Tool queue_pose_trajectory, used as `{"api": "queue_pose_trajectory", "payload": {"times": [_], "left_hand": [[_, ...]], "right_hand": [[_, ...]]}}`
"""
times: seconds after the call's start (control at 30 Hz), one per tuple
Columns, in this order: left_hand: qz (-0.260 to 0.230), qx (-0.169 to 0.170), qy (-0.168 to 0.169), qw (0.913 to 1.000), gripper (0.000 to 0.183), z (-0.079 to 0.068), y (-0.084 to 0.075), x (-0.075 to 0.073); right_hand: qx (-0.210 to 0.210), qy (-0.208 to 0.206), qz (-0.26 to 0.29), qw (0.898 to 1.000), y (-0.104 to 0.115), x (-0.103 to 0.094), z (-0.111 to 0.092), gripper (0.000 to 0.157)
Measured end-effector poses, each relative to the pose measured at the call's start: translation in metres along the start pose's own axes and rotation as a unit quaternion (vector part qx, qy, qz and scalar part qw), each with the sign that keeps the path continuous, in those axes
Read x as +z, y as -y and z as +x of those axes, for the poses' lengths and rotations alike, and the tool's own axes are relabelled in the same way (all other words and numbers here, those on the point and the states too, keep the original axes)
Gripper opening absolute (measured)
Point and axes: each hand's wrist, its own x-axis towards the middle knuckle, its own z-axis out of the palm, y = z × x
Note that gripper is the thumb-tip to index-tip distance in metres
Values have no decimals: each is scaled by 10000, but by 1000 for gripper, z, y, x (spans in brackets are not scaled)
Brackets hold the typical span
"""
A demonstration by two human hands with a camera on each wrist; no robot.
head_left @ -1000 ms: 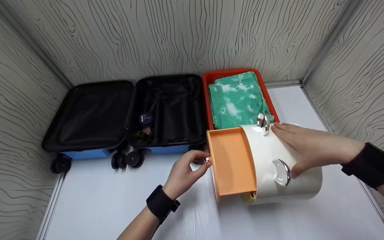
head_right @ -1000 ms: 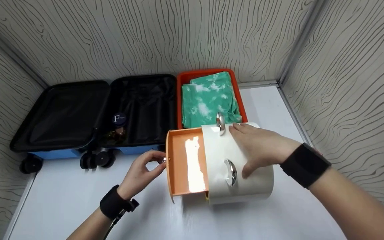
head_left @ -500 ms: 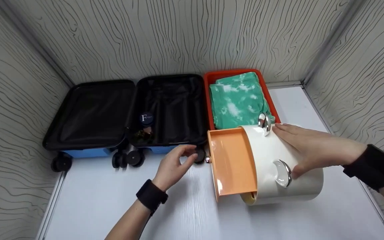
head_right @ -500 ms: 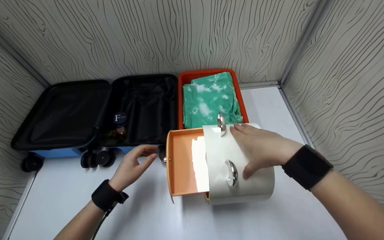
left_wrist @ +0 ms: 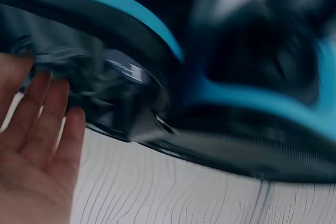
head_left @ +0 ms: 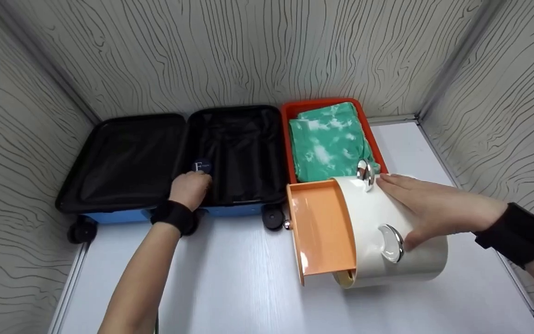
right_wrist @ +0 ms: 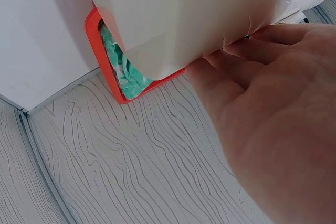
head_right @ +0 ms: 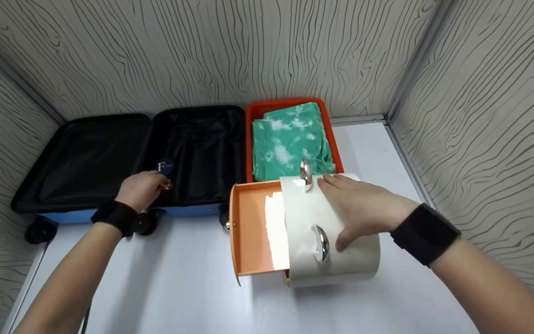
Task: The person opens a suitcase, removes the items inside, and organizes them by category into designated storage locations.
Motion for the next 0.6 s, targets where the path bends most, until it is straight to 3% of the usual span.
{"api": "queue_pose_trajectory", "payload": {"times": [0.13,0.3,0.4,0.6], "left_hand": [[639,312,666,9952,11,12,11,6],[933,289,1375,9857,5,22,20,12],[1001,255,1558,9824,5,23,24,16],[971,189,1622,9818,8,27,27,29]], "right_hand": [[55,-23,-21,10000,-1,0,-2,132],[70,-65,59,9999,0,0,-3,133],[89,-36,87,9999,1,0,-3,133],[101,35,173,9998,3,-1,-2,132]]}}
